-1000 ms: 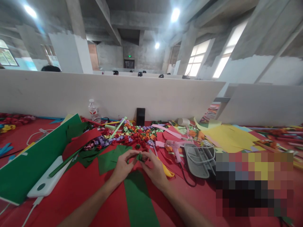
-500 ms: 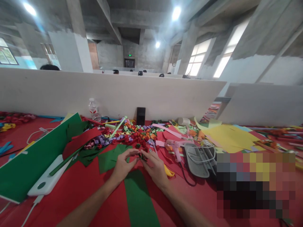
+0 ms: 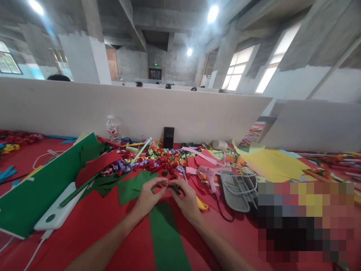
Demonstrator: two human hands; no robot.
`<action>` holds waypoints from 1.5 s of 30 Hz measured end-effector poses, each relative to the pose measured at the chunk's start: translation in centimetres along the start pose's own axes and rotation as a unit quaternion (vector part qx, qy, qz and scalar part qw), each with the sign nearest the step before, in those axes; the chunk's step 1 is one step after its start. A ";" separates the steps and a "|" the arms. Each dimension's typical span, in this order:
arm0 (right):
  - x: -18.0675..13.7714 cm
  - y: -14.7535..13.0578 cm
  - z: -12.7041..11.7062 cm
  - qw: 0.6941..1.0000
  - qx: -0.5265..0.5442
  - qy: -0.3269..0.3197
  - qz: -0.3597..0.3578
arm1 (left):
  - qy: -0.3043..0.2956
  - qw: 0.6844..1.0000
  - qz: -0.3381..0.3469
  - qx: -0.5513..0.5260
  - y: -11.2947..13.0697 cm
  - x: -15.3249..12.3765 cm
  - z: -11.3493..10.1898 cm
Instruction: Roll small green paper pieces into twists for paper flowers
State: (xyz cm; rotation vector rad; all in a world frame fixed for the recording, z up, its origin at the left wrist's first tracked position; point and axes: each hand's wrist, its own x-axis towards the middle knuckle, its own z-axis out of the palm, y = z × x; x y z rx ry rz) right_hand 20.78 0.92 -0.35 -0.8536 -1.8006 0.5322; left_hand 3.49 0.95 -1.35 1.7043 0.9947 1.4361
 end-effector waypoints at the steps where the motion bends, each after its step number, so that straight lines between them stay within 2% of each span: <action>1: -0.1 0.0 0.1 1.000 0.007 0.005 0.013 | -0.004 1.000 0.001 0.009 0.1 0.0 0.0; 6: -0.3 0.2 0.3 0.998 0.044 0.026 0.042 | 0.004 0.997 0.042 0.059 0.5 -0.1 -0.2; 11: -0.4 0.3 0.4 0.997 0.057 0.016 0.041 | 0.009 0.994 0.082 0.072 0.6 -0.3 -0.3; 20: -0.6 0.2 0.5 0.997 0.060 0.021 0.037 | 0.017 0.990 0.115 0.082 1.3 -0.5 -0.2; 27: -0.7 0.5 0.5 0.997 0.065 0.022 0.045 | 0.010 0.991 0.102 0.080 1.7 -0.3 -0.3; 31: -0.6 0.1 0.5 0.996 0.070 0.007 0.050 | 0.000 0.995 0.073 0.064 1.4 -0.1 -0.2; 37: -0.4 -0.9 0.1 0.992 0.094 -0.062 0.055 | -0.029 0.999 0.031 0.023 0.7 0.4 -0.8; 45: -0.6 -0.8 0.4 0.969 0.161 -0.146 0.118 | -0.102 0.991 -0.061 -0.057 -0.1 -0.3 -3.5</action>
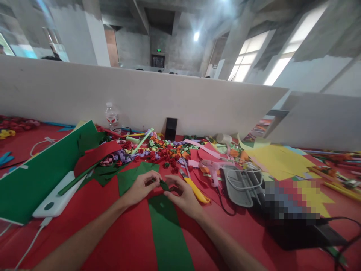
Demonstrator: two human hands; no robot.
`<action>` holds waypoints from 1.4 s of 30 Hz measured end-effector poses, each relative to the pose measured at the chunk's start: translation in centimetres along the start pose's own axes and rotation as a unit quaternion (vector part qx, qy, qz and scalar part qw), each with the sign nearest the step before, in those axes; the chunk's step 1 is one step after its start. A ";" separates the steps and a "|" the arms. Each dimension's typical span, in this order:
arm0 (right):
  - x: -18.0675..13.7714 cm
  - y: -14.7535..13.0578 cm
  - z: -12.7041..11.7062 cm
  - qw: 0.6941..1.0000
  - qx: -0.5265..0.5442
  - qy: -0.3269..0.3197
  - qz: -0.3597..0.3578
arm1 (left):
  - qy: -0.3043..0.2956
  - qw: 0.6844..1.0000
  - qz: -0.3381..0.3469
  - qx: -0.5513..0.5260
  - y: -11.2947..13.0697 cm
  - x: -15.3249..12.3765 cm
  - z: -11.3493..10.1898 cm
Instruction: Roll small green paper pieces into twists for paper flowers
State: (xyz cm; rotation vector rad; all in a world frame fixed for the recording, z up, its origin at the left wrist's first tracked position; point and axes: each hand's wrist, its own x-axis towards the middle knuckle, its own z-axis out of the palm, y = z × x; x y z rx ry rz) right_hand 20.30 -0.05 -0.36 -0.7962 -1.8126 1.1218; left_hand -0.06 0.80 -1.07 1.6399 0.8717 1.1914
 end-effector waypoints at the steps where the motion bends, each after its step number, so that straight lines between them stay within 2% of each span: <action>1: 0.1 0.0 0.0 1.000 0.009 -0.010 0.006 | -0.010 1.000 -0.004 -0.006 0.1 -0.2 -0.2; 6: 0.1 0.0 -0.5 0.999 0.027 -0.018 0.012 | -0.030 0.999 -0.019 -0.011 1.0 -0.5 -0.3; 10: 0.0 -0.4 -1.5 0.998 -0.010 -0.060 0.010 | -0.051 0.999 -0.016 -0.003 1.7 -0.7 -0.3; 15: 0.1 -1.2 -2.0 0.993 -0.078 -0.071 -0.044 | -0.034 0.999 -0.007 0.007 1.7 -1.0 -0.3; 19: 0.0 -1.4 -1.7 0.987 -0.126 -0.044 -0.093 | -0.031 0.999 -0.023 -0.005 1.1 -1.2 -0.2; 24: -0.3 -1.1 -1.2 0.983 -0.127 -0.040 -0.124 | -0.005 0.999 -0.051 -0.004 0.2 -1.5 -0.1; 31: -0.4 -1.0 -0.7 0.978 -0.136 0.001 -0.159 | 0.046 0.999 -0.019 0.002 0.0 -1.5 0.2; 35: -0.4 -1.0 -0.5 0.980 -0.139 0.026 -0.140 | 0.053 0.998 -0.017 0.008 0.4 -1.4 0.1; 39: -0.3 -0.7 -0.2 0.990 -0.103 0.066 -0.071 | 0.038 0.996 0.009 0.076 1.0 -1.1 0.2; 42: 0.0 -0.4 0.0 0.996 -0.059 0.064 -0.018 | 0.035 0.995 0.009 0.098 0.9 -1.1 0.5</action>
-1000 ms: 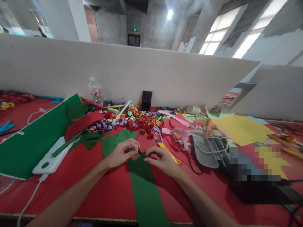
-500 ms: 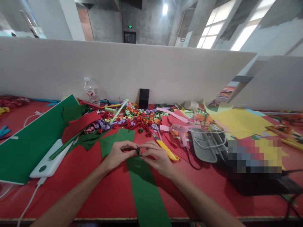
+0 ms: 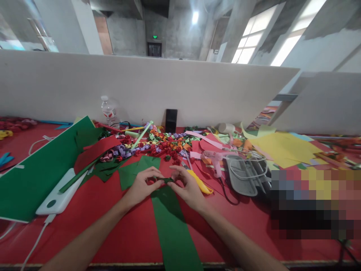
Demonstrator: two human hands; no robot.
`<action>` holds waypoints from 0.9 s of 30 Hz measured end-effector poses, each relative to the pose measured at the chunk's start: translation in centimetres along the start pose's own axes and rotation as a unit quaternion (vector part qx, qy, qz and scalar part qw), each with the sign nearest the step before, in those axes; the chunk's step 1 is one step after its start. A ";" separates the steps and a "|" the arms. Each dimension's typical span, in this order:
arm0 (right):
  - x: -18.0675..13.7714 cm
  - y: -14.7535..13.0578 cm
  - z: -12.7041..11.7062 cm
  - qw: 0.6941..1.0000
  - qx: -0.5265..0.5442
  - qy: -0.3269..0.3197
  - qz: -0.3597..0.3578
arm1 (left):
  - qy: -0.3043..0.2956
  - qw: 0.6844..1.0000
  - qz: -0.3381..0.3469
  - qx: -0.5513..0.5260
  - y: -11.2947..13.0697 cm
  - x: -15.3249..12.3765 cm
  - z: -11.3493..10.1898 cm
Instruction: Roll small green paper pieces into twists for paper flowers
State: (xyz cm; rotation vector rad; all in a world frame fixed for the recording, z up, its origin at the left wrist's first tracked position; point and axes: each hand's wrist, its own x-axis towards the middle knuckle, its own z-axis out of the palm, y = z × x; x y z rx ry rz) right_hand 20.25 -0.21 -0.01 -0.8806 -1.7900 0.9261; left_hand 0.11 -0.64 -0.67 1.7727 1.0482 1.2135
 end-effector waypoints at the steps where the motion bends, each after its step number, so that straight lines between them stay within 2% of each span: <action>1: 0.1 0.0 0.1 1.000 0.005 -0.007 0.013 | 0.006 1.000 -0.012 -0.005 -0.1 -0.1 0.2; 9: 0.4 -0.2 0.6 0.994 -0.004 0.021 0.109 | 0.015 0.990 -0.107 -0.094 -1.0 -0.4 1.3; 15: 0.3 -0.1 0.9 0.996 0.015 0.007 0.093 | -0.005 0.989 -0.127 -0.077 -0.5 -0.1 1.2; 19: 0.5 0.0 1.1 0.997 0.013 0.033 0.072 | -0.014 0.992 -0.107 -0.064 -0.1 -0.2 1.2; 22: 0.7 -0.1 1.1 0.995 0.020 0.043 0.089 | -0.022 0.992 -0.110 -0.062 0.1 -0.2 1.3; 27: 0.9 -0.3 0.8 0.992 0.037 0.023 0.117 | -0.014 0.988 -0.134 -0.081 -0.2 0.0 1.3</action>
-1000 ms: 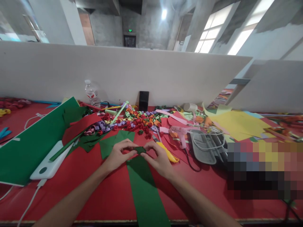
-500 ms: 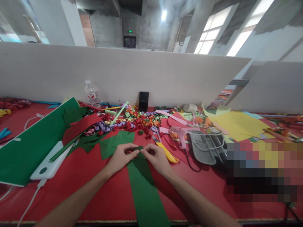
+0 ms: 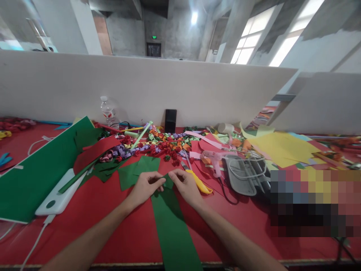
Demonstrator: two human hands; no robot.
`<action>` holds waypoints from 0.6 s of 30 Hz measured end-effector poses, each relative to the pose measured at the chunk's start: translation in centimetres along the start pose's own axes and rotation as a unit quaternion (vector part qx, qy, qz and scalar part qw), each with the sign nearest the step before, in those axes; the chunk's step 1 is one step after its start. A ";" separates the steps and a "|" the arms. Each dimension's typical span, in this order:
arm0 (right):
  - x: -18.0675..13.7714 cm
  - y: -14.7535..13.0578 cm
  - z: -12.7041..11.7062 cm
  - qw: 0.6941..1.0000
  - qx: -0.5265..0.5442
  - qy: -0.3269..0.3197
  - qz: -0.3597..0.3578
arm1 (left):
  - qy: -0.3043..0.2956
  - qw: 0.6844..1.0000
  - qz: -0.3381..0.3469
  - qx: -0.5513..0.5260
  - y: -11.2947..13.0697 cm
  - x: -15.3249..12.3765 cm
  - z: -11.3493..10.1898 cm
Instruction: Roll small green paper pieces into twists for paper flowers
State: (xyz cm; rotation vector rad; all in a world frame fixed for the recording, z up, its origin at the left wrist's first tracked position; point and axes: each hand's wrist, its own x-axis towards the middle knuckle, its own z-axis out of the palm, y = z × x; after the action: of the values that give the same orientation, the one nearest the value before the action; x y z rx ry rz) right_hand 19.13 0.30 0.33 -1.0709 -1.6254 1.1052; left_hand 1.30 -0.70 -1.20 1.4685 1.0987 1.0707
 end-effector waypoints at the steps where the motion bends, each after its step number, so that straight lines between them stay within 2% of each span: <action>1: 0.0 0.0 0.0 1.000 0.008 -0.012 0.008 | 0.010 1.000 -0.002 -0.012 -0.1 0.1 0.0; 4: 0.0 0.2 0.1 0.998 0.029 -0.051 0.030 | 0.042 0.998 -0.007 -0.046 -0.3 0.3 -0.1; 8: -0.2 0.3 -0.2 0.997 0.016 -0.076 0.020 | 0.023 0.993 -0.038 -0.105 -0.4 0.6 -0.1; 11: -0.4 0.3 -0.9 0.991 -0.087 -0.054 -0.085 | 0.026 0.982 -0.076 -0.170 -0.5 0.7 -0.3; 14: -0.4 0.5 -1.8 0.945 -0.218 -0.073 -0.232 | 0.025 0.975 -0.097 -0.200 -0.6 0.6 -0.6; 18: -0.2 1.0 -2.4 0.892 -0.311 -0.082 -0.318 | -0.004 0.979 -0.109 -0.171 -0.2 0.3 -0.8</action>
State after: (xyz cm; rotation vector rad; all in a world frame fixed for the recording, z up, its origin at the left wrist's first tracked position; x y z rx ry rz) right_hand 21.65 0.86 -0.08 -0.7142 -2.3225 0.2335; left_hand 0.56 -0.23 -1.22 1.0531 0.9876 1.0373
